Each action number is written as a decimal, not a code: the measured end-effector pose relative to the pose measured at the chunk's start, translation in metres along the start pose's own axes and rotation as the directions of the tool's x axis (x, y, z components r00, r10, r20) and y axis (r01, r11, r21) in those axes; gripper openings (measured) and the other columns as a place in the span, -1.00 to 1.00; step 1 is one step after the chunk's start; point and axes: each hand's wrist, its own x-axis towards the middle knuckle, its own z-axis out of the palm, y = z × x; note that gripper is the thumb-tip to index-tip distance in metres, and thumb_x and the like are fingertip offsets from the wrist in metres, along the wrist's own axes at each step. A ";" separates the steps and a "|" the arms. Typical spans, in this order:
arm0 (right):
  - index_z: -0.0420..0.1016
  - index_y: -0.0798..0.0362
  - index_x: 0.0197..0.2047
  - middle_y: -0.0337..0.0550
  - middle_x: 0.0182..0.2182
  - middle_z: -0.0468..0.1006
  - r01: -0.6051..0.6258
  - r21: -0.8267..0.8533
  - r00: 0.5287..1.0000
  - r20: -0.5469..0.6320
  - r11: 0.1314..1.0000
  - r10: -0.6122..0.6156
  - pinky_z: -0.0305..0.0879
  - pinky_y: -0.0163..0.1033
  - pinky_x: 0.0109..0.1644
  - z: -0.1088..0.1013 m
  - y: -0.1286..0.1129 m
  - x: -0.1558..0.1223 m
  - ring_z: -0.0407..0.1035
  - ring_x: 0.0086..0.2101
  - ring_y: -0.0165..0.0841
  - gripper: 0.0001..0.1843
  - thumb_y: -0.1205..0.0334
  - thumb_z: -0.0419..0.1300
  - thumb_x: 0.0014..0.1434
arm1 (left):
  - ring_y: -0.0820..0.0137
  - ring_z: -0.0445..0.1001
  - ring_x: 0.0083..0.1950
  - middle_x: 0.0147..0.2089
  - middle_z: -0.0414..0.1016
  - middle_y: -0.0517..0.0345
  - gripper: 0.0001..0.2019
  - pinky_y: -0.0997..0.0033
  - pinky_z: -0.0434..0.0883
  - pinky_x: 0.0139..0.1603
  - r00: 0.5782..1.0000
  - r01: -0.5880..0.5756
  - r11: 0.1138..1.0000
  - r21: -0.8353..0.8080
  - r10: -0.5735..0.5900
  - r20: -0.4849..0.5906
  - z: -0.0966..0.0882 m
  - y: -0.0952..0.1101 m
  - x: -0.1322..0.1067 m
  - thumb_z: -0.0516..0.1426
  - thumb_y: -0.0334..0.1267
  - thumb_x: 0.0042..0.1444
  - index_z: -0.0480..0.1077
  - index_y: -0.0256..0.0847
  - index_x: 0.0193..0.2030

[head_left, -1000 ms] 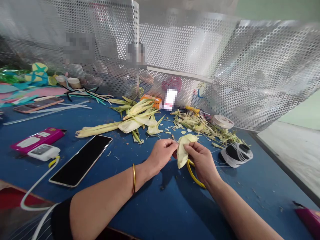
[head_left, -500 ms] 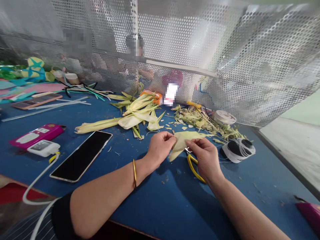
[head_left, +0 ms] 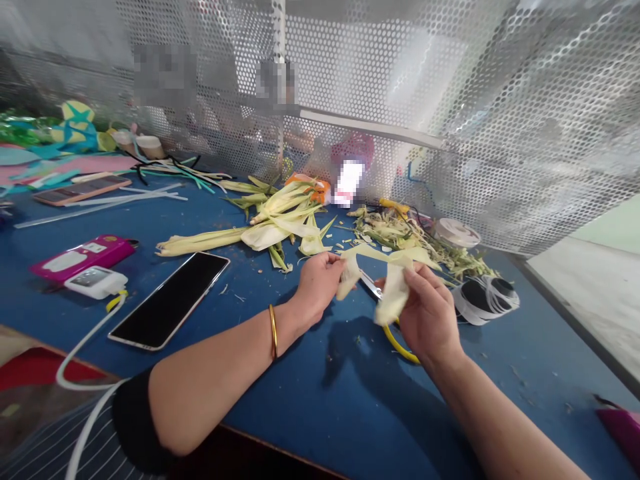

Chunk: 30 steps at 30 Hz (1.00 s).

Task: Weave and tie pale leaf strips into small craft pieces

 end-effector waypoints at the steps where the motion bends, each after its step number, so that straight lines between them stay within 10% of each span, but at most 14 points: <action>1: 0.41 0.01 -0.43 -0.28 -0.54 0.50 -0.013 0.013 1.000 -0.004 1.000 0.013 0.34 -0.29 -0.40 -0.001 -0.003 0.000 0.42 -0.51 -0.38 -0.75 0.08 0.37 -0.03 | 0.48 0.43 -0.58 -0.51 0.47 0.21 -0.88 0.49 0.36 -0.55 1.000 0.007 1.000 -0.012 -0.007 0.000 0.001 0.001 0.000 0.09 -0.38 0.19 0.35 -0.23 -0.39; 9: 0.34 0.03 -0.39 -0.35 -0.54 0.47 -0.011 0.020 0.999 -0.038 1.000 0.011 0.21 -0.41 -0.58 -0.009 -0.011 0.009 0.31 -0.64 -0.52 -0.64 0.11 0.45 -0.10 | 0.43 0.46 -0.47 -0.43 0.50 0.20 -0.92 0.44 0.39 -0.41 0.967 -0.221 0.932 0.287 0.248 -0.058 -0.014 0.000 0.017 0.10 -0.35 0.15 0.40 -0.21 -0.35; 13: 0.38 0.04 -0.39 -0.30 -0.54 0.51 0.009 -0.104 0.995 -0.098 0.995 -0.019 0.26 -0.39 -0.57 -0.009 -0.005 0.010 0.37 -0.62 -0.46 -0.63 0.04 0.44 -0.09 | 0.30 0.49 -0.32 -0.42 0.54 0.11 -0.87 0.37 0.32 -0.32 0.874 -0.407 0.466 0.786 0.450 0.186 -0.032 0.009 0.023 0.11 -0.39 0.07 0.46 -0.19 -0.44; 15: 0.39 0.04 -0.38 -0.32 -0.58 0.48 0.026 -0.197 0.996 -0.073 0.980 -0.041 0.28 -0.38 -0.57 -0.008 -0.002 0.009 0.37 -0.63 -0.45 -0.64 -0.01 0.41 -0.04 | 0.28 0.50 -0.27 -0.37 0.57 0.07 -0.89 0.35 0.32 -0.27 0.847 -0.440 0.377 0.815 0.475 0.238 -0.034 0.014 0.019 0.14 -0.35 0.07 0.50 -0.20 -0.42; 18: 0.38 0.03 -0.38 -0.35 -0.64 0.41 0.048 -0.360 0.999 0.008 0.932 -0.049 0.27 -0.37 -0.58 -0.007 0.003 0.004 0.33 -0.65 -0.44 -0.64 -0.06 0.35 0.03 | 0.34 0.50 -0.22 -0.25 0.60 0.08 -0.82 0.38 0.35 -0.19 0.771 -0.587 0.521 0.620 0.593 0.233 -0.025 0.015 0.007 0.21 -0.17 0.10 0.53 -0.19 -0.21; 22: 0.39 0.03 -0.36 -0.32 -0.60 0.42 0.109 -0.529 0.989 0.144 0.842 -0.038 0.19 -0.38 -0.56 -0.005 0.010 -0.002 0.29 -0.61 -0.46 -0.71 -0.02 0.27 0.13 | 0.43 0.45 -0.36 -0.36 0.55 0.14 -0.77 0.45 0.35 -0.32 0.826 -0.480 0.843 0.245 0.340 0.449 -0.010 0.003 -0.005 0.26 -0.10 0.02 0.52 -0.23 -0.30; 30: 0.42 0.04 -0.39 -0.32 -0.58 0.41 -0.053 -0.530 0.935 0.272 0.846 0.228 0.14 -0.36 -0.52 -0.005 0.014 -0.004 0.25 -0.57 -0.46 -0.68 -0.05 0.27 0.10 | 0.51 0.30 -0.52 -0.51 0.43 0.20 -0.68 0.52 0.21 -0.51 0.945 -0.303 0.953 0.024 0.296 0.140 -0.011 0.004 0.004 0.16 -0.02 0.10 0.49 -0.24 -0.46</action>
